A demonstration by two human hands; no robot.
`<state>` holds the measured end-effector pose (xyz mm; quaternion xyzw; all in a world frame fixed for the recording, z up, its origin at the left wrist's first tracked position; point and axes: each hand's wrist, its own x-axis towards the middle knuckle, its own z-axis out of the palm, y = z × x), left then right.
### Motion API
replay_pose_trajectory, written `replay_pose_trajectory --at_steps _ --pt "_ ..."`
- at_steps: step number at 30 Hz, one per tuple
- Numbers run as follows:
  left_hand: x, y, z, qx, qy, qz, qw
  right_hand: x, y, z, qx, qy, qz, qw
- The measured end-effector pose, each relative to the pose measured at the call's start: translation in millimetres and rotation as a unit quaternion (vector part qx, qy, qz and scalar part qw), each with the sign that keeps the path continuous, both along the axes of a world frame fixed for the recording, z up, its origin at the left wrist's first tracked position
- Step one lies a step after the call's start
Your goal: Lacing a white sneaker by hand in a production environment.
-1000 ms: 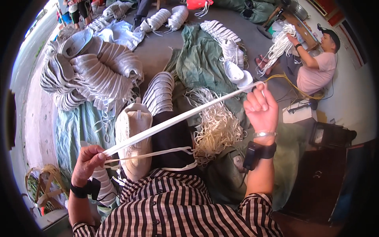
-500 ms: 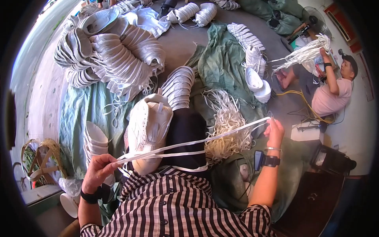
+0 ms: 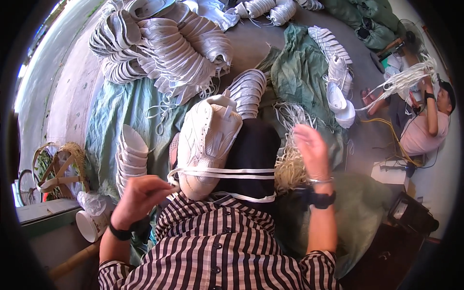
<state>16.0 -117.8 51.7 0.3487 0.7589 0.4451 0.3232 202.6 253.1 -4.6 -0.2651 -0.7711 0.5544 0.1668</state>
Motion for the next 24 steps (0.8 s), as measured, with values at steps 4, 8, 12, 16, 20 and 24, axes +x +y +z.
replay_pose_trajectory --at_steps 4,8,12,16,20,24 --pt "42 48 -2 0.084 0.038 -0.112 0.989 -53 -127 32 -0.082 0.093 0.317 0.94" --pt "43 31 -11 0.04 0.061 -0.115 0.991 -47 -149 41 -0.108 -0.152 0.456 0.87" --pt "43 7 -29 0.009 -0.011 -0.118 0.993 -30 -135 27 -0.202 -0.162 0.268 0.928" --pt "52 0 -43 -0.009 -0.004 -0.118 0.993 -28 -132 14 0.097 -0.192 0.273 0.938" --pt "47 -6 -43 -0.043 -0.032 -0.103 0.993 1 -97 21 -0.152 -0.19 0.188 0.952" --pt "40 -3 -33 -0.026 -0.032 -0.103 0.994 53 -45 8 -0.075 -0.206 -0.009 0.976"
